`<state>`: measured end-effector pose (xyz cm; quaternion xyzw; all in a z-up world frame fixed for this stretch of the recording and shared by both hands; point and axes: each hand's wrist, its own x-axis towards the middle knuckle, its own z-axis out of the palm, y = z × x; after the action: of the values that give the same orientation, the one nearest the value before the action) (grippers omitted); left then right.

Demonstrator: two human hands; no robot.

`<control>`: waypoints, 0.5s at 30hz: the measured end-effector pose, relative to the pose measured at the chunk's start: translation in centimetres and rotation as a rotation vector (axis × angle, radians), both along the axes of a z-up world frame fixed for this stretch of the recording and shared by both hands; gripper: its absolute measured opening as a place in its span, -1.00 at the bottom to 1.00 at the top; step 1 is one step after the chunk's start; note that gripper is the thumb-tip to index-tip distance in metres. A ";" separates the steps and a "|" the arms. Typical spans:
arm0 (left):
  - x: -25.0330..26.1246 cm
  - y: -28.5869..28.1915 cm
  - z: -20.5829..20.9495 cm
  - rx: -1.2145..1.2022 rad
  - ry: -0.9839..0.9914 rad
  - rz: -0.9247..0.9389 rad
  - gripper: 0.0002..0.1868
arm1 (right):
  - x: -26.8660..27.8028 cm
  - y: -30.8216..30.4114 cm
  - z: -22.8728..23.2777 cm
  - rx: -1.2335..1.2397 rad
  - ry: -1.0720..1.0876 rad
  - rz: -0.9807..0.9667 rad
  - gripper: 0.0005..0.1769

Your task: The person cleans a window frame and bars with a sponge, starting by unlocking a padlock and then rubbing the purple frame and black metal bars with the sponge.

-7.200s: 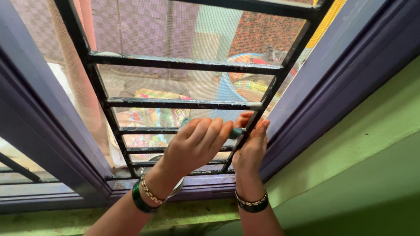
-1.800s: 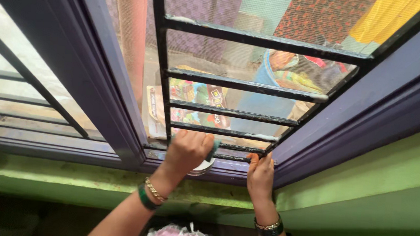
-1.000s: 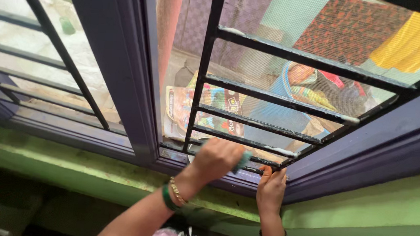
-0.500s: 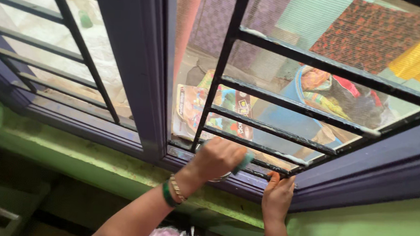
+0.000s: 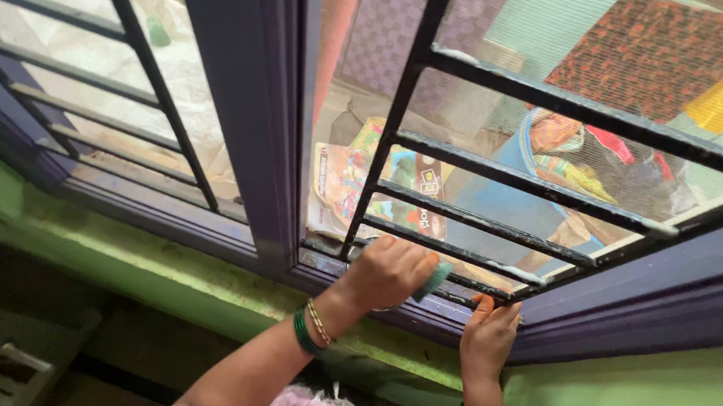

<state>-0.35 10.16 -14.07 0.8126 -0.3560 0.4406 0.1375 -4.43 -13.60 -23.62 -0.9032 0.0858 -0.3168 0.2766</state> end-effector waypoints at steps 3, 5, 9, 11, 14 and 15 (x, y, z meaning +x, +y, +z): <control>-0.1 1.9 0.0 0.057 -0.056 0.041 -0.88 | -0.4 0.0 0.5 -0.007 0.017 0.013 -0.77; -0.4 2.1 -0.2 0.045 -0.095 0.047 -0.82 | -0.4 -0.2 0.5 -0.021 -0.003 0.028 -0.77; -2.0 2.9 -3.3 -0.085 -0.176 -0.042 -0.78 | -0.2 -0.6 0.1 -0.005 0.015 0.020 -0.76; -2.9 3.9 -5.9 -0.093 -0.186 0.029 -0.74 | -0.1 -0.6 0.0 -0.014 0.027 0.017 -0.76; -4.2 6.2 -9.0 -0.093 -0.226 0.260 -0.71 | -0.1 -0.5 0.0 0.017 -0.018 0.062 -0.74; -4.4 7.0 -9.6 -0.093 -0.222 0.267 -0.71 | -0.1 -0.5 0.0 0.012 -0.030 0.057 -0.77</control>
<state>-4.73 17.20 -23.64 0.7918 -0.2374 0.5578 0.0749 -4.55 -14.07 -23.57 -0.8988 0.0577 -0.3218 0.2921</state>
